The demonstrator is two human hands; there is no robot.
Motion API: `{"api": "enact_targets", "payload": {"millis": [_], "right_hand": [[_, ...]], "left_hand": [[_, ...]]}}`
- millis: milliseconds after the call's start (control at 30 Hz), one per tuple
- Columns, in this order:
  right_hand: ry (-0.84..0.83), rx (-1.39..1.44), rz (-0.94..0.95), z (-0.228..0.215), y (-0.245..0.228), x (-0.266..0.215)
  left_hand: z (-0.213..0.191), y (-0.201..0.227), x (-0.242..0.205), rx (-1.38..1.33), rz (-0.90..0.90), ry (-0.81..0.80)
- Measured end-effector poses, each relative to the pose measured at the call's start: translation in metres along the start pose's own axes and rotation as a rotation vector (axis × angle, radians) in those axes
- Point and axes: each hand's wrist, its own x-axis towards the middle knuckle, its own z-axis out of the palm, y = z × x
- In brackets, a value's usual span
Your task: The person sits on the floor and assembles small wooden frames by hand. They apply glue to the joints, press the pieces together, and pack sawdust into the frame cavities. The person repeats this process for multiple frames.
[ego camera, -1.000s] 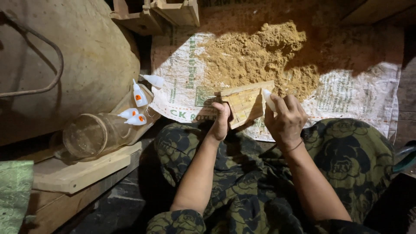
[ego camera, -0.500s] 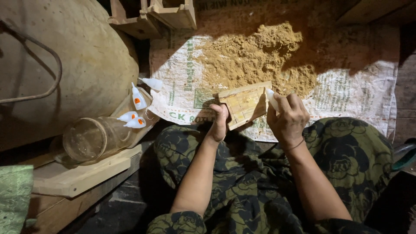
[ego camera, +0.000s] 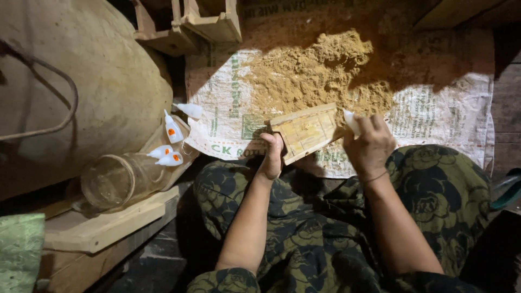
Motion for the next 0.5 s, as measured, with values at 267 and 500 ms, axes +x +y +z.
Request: {"api": "enact_targets", "payload": {"millis": [267,500], "right_hand": [[-0.201,0.317,0.375,-0.027,0.078,0.012],[-0.187,0.373,0.513,-0.01,0.117,-0.012]], "left_hand": [[0.013,0.07,-0.008,-0.061,-0.068,-0.027],[0.005,0.047,-0.007,0.136,-0.013,0.14]]}}
